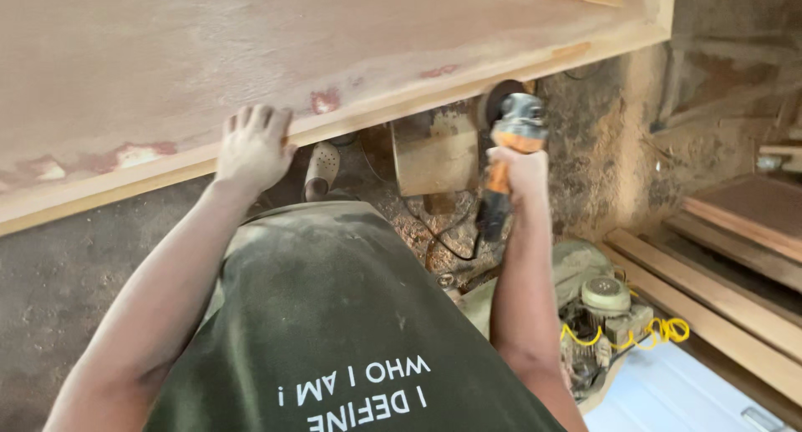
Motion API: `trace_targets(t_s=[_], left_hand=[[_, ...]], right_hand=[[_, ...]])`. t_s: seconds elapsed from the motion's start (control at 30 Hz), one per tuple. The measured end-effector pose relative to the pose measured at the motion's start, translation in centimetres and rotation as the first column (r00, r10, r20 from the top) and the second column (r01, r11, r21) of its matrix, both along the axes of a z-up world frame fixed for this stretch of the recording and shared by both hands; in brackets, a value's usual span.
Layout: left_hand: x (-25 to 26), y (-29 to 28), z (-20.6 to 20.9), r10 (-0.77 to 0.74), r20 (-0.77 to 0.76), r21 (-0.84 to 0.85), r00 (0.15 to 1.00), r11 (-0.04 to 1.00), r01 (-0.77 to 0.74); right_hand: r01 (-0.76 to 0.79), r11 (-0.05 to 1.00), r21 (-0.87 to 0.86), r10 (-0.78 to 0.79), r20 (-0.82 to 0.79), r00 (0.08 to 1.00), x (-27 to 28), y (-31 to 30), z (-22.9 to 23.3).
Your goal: The person uses an angle grinder to sand the edges and surface of a large wooden panel, holding the panel steady with one hand while moving the tool with the other.
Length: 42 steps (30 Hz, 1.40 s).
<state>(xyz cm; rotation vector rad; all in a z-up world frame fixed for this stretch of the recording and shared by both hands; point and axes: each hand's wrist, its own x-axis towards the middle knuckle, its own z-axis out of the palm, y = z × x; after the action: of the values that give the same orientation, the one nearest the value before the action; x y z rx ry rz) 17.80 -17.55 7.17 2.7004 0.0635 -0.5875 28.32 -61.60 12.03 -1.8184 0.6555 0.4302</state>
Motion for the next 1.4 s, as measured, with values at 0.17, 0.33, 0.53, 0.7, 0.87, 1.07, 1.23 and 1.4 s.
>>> trace_targets(t_s=[0.17, 0.33, 0.53, 0.7, 0.87, 1.07, 1.23, 1.4], left_hand=[[0.0, -0.8, -1.3, -0.051, 0.119, -0.114, 0.992, 0.991, 0.065], [-3.4, 4.1, -0.4, -0.008, -0.026, -0.036, 1.0, 0.999, 0.008], [-9.7, 11.8, 0.2, 0.123, -0.069, 0.098, 0.99, 0.988, -0.116], [-12.2, 13.5, -1.2, 0.123, 0.105, 0.105, 0.987, 0.985, -0.134], [-12.2, 13.3, -2.0, 0.162, 0.092, 0.109, 0.982, 0.979, -0.172], [-11.8, 12.7, -1.5, 0.187, 0.032, 0.137, 0.982, 0.972, -0.189], [-11.9, 12.3, -1.9, 0.222, -0.003, 0.184, 0.975, 0.959, -0.217], [-12.0, 12.2, -2.4, 0.229, 0.014, 0.207, 0.973, 0.952, -0.227]], right_hand=[[-0.166, 0.973, -0.16, 0.151, -0.102, 0.983, -4.5, 6.3, 0.1], [-0.39, 0.898, -0.205, 0.366, -0.145, 0.919, -7.1, 12.1, -0.1], [-0.571, 0.763, -0.303, 0.553, -0.152, 0.819, -7.3, 18.3, 0.6], [-0.612, 0.712, -0.344, 0.579, -0.204, 0.789, -6.7, 18.3, -0.2], [-0.533, 0.791, -0.301, 0.528, -0.104, 0.843, -4.9, 13.5, -1.4], [-0.35, 0.907, -0.233, 0.295, -0.241, 0.925, -0.5, 7.6, -2.9], [-0.227, 0.961, -0.158, 0.203, -0.157, 0.967, 3.5, 1.7, -3.7], [-0.101, 0.992, -0.078, 0.089, -0.141, 0.986, 6.7, -2.2, -4.2]])
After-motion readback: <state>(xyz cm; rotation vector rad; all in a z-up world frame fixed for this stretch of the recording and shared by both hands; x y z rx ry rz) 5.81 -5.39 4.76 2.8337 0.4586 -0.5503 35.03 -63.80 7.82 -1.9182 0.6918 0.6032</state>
